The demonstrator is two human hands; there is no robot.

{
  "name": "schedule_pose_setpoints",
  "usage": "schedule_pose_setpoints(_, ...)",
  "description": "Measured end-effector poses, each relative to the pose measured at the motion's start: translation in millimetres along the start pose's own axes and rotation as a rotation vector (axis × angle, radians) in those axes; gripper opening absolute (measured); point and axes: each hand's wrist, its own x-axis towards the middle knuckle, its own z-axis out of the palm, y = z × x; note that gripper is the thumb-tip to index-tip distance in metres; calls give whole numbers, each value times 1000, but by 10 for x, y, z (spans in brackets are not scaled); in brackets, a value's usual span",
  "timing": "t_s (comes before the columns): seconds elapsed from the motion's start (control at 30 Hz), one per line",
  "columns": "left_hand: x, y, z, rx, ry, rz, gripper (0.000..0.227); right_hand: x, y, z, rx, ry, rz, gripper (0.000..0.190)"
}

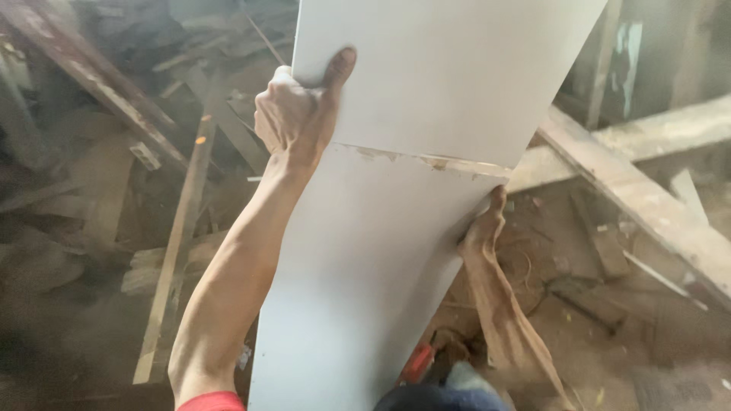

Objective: The person uses a metal scraper to remove material from a white board. They repeatedly scrape along a seam, lift the board to inspect the underside, and continue scraping until the seam is separated.

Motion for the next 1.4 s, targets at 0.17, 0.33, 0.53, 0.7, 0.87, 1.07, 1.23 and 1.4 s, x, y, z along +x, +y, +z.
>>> schedule_pose_setpoints(0.17, -75, -97, 498, 89, -100, 29, 91, -143, 240, -474, -17, 129, 119, 81)
schedule_pose_setpoints(0.33, -94, -139, 1106, 210, -232, 50, 98, -156, 365, -790, -10, 251, 188, 83)
schedule_pose_setpoints(0.53, -185, -98, 1799, 328, -377, 70, 101, -222, 325, -1072, -37, 397, 298, 85)
schedule_pose_setpoints(0.7, -230, -169, 2266, 458, -477, 68, 98, -288, 422, -1273, -57, 504, 368, 86)
schedule_pose_setpoints(0.87, -243, -408, 2699, 431, -593, 78, 93, -351, 667, -1507, 75, 559, 370, 85)
schedule_pose_setpoints(1.07, -268, -855, 3223, 403, -658, 160, 86, -432, 896, -1687, 112, 527, 338, 81)
schedule_pose_setpoints(1.23, -219, -1019, 3569, 368, -733, 119, 83, -422, 970, -1600, 121, 485, 323, 77)
schedule_pose_setpoints(1.4, -83, -1248, 3777, 352, -803, 121, 83, -489, 1147, -1378, 166, 512, 272, 72)
